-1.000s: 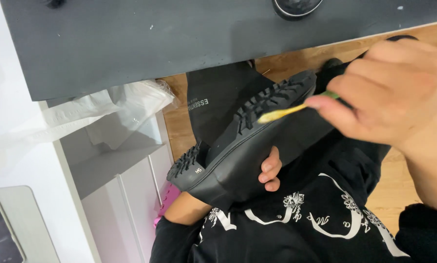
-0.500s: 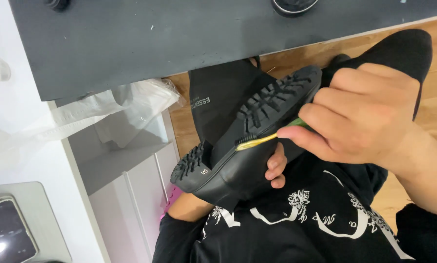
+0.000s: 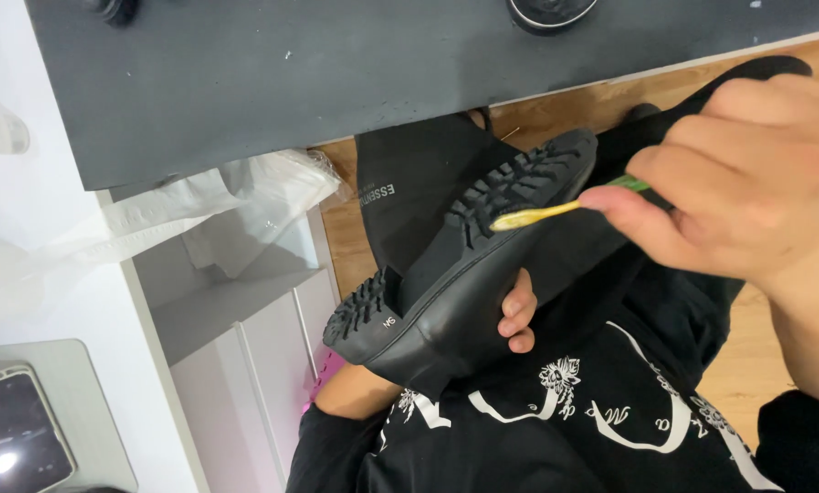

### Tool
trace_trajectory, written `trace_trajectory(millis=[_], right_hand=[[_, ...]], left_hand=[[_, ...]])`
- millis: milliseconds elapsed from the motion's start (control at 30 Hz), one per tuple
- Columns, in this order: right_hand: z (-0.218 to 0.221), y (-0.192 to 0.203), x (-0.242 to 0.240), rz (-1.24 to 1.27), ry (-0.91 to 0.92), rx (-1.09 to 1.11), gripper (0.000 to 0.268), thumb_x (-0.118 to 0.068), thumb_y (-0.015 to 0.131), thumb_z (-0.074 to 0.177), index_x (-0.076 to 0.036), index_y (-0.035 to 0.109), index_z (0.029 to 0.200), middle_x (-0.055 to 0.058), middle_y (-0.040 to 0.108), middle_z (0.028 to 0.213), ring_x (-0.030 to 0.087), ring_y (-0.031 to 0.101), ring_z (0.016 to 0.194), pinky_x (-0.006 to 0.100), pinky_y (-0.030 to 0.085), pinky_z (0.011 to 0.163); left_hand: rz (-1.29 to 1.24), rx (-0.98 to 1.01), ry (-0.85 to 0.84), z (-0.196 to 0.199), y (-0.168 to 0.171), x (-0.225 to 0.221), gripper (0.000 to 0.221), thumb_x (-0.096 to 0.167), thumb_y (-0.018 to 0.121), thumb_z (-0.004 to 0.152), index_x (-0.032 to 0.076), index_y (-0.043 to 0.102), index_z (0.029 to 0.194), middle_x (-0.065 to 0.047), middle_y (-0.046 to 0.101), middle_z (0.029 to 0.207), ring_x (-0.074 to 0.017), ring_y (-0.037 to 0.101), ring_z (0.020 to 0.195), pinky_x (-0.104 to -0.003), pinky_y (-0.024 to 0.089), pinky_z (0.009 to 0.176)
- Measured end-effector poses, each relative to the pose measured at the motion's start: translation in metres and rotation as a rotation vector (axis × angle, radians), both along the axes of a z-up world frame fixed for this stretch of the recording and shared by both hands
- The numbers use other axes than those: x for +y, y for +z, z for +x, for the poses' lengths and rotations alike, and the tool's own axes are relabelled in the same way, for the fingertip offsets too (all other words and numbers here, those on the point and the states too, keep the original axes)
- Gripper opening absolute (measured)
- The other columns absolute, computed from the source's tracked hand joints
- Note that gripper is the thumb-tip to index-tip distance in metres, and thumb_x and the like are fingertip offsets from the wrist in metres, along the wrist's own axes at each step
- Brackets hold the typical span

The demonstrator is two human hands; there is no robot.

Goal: Applying polish and detailing black leather boots using a brush and toothbrush.

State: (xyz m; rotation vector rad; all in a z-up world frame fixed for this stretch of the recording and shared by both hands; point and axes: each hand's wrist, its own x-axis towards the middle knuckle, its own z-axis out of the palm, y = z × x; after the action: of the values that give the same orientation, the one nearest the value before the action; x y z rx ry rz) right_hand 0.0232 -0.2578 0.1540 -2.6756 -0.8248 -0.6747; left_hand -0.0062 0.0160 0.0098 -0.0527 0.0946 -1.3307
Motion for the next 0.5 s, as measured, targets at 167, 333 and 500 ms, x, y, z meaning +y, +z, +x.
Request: trace_trajectory(millis=[167, 333, 500], right_hand=[[-0.008, 0.003, 0.022, 0.055, -0.064, 0.045, 0.039, -0.042, 0.085, 0.074, -0.012, 0.065, 0.061, 0.001, 0.047, 0.055, 0.022, 0.046, 0.054, 0.036, 0.034, 0.05], [-0.017, -0.021, -0.016, 0.066, -0.152, 0.084, 0.03, -0.03, 0.089, 0.079, -0.008, 0.069, 0.073, 0.004, 0.053, 0.066, 0.025, 0.048, 0.06, 0.036, 0.035, 0.056], [-0.026, -0.008, 0.009, 0.212, -0.198, 0.218, 0.02, -0.017, 0.084, 0.087, -0.002, 0.071, 0.091, 0.008, 0.059, 0.075, 0.027, 0.055, 0.067, 0.036, 0.041, 0.062]], left_hand=[[0.166, 0.01, 0.037, 0.011, 0.032, -0.003, 0.039, 0.038, 0.051, 0.109, 0.0, 0.058, 0.104, -0.011, 0.058, 0.095, -0.024, 0.055, 0.084, -0.043, 0.047, 0.083], [-0.119, -0.026, 0.002, 0.001, -0.02, -0.002, 0.048, 0.045, 0.054, 0.104, -0.002, 0.06, 0.105, -0.011, 0.06, 0.089, -0.0227, 0.057, 0.088, -0.04, 0.047, 0.091], [-0.073, -0.042, 0.042, 0.003, -0.008, -0.001, 0.045, 0.041, 0.056, 0.105, -0.004, 0.062, 0.102, -0.012, 0.06, 0.093, -0.0218, 0.057, 0.088, -0.039, 0.047, 0.089]])
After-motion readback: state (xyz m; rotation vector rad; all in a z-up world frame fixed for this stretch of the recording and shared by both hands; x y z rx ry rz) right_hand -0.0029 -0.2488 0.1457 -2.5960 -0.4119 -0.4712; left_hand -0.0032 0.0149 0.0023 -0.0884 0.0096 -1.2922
